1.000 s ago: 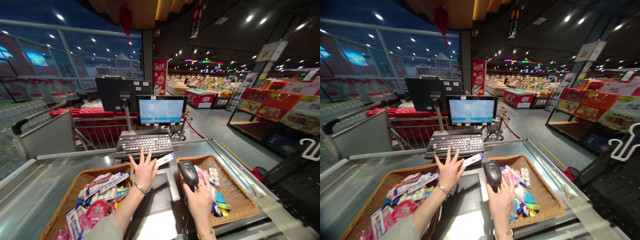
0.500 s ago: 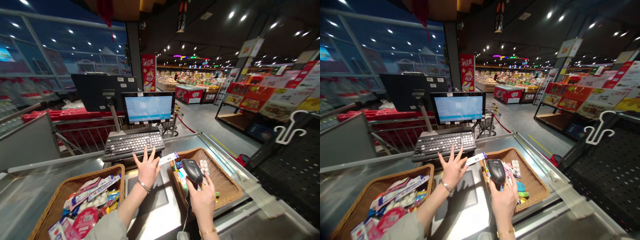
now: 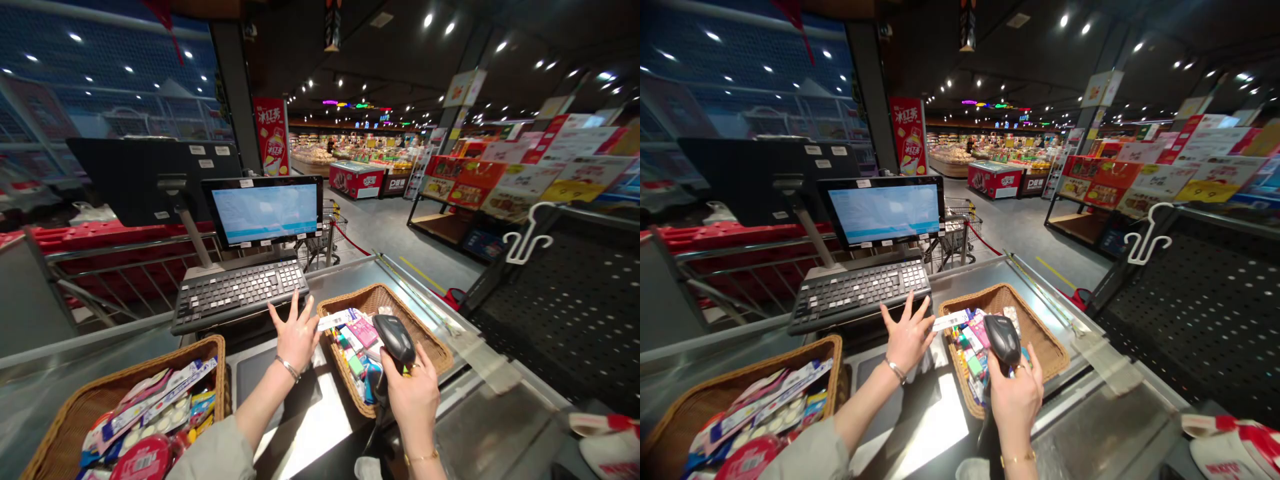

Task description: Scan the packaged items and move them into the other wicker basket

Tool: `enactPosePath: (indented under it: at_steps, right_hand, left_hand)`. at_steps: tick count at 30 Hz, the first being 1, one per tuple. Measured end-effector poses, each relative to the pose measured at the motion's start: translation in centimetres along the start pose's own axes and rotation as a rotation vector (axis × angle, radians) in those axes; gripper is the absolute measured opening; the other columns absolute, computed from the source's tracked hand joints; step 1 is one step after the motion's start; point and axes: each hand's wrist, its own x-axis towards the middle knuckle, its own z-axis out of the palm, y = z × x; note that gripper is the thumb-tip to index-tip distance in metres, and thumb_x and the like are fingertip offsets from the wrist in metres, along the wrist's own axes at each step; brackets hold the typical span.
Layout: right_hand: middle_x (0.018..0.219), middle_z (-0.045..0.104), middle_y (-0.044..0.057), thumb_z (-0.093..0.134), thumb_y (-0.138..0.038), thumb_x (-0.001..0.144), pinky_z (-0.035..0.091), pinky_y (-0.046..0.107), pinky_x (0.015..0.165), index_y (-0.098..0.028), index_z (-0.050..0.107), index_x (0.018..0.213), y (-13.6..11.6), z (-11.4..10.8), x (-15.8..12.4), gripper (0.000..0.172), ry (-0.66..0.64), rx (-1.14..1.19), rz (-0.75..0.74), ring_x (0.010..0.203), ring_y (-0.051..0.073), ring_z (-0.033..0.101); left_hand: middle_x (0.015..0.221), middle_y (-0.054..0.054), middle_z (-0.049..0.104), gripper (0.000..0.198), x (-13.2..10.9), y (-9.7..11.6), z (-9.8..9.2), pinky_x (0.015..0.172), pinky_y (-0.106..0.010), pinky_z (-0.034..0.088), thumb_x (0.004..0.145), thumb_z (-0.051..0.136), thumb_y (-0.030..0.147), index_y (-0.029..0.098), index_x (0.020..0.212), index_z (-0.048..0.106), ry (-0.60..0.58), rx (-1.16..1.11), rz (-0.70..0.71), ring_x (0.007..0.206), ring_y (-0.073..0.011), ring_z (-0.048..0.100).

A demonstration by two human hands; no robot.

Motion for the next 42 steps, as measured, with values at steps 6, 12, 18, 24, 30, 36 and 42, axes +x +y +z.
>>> enactPosePath:
  at_steps: [6,12,18,24,30,36,42]
  right_hand:
    - [0.100,0.072,0.019,0.064,-0.056,0.070,0.042,0.047,0.102,-0.018,0.069,0.068,0.3,-1.0,0.6,0.039,0.039,0.040,0.017,0.119,0.035,0.055]
    - [0.099,0.072,0.019,0.064,-0.056,0.068,0.043,0.045,0.101,-0.019,0.066,0.061,0.5,-1.4,1.1,0.038,0.049,0.045,0.025,0.117,0.035,0.056]
    - [0.115,0.067,0.022,0.065,-0.059,0.067,0.041,0.048,0.102,-0.015,0.071,0.071,-0.1,0.2,0.8,0.045,0.002,0.061,0.064,0.118,0.036,0.055]
    - [0.118,0.065,0.020,0.065,-0.060,0.070,0.042,0.047,0.102,-0.014,0.074,0.086,-2.3,3.2,-0.5,0.050,-0.127,0.141,-0.042,0.120,0.035,0.055]
    - [0.127,0.060,0.021,0.065,-0.061,0.069,0.039,0.048,0.105,-0.015,0.075,0.088,-4.2,6.2,-2.8,0.051,-0.241,0.198,-0.125,0.121,0.035,0.054]
    - [0.125,0.062,0.019,0.065,-0.057,0.071,0.039,0.048,0.105,-0.016,0.076,0.088,-6.2,8.0,-4.9,0.046,-0.403,0.218,-0.172,0.124,0.035,0.052]
    - [0.126,0.062,0.017,0.063,-0.055,0.075,0.036,0.047,0.108,-0.018,0.076,0.093,-7.7,9.1,-7.2,0.043,-0.517,0.237,-0.276,0.127,0.033,0.048]
  left_hand:
    - [0.146,-0.002,0.050,0.021,1.4,1.9,1.6,0.103,-0.080,-0.016,0.085,0.062,0.030,0.032,0.105,0.070,-0.046,-0.015,0.115,0.146,-0.0379,0.022]
    - [0.156,-0.007,0.035,0.053,2.7,3.9,2.4,0.105,-0.078,-0.014,0.090,0.054,0.039,0.031,0.142,0.044,-0.049,-0.012,0.135,0.149,-0.0345,0.014]
    - [0.153,-0.010,0.039,0.052,0.9,1.8,1.1,0.108,-0.074,-0.014,0.089,0.055,0.047,0.028,0.137,0.051,-0.053,-0.049,0.078,0.146,-0.0346,0.023]
    - [0.152,-0.009,0.041,0.049,-2.0,-0.7,-0.7,0.107,-0.076,-0.010,0.089,0.055,0.041,0.030,0.137,0.051,0.004,-0.033,-0.076,0.145,-0.0357,0.026]
    - [0.152,-0.010,0.040,0.049,-5.5,-4.3,-2.2,0.107,-0.077,-0.008,0.089,0.055,0.035,0.029,0.137,0.051,0.022,0.066,-0.217,0.145,-0.0366,0.025]
    - [0.154,-0.010,0.038,0.050,-9.0,-7.0,-3.5,0.108,-0.077,-0.006,0.089,0.053,0.035,0.028,0.139,0.049,0.040,0.114,-0.317,0.146,-0.0357,0.023]
    - [0.154,-0.010,0.038,0.050,-12.6,-9.2,-4.4,0.108,-0.076,-0.005,0.089,0.053,0.032,0.027,0.138,0.049,0.018,0.154,-0.449,0.146,-0.0351,0.024]
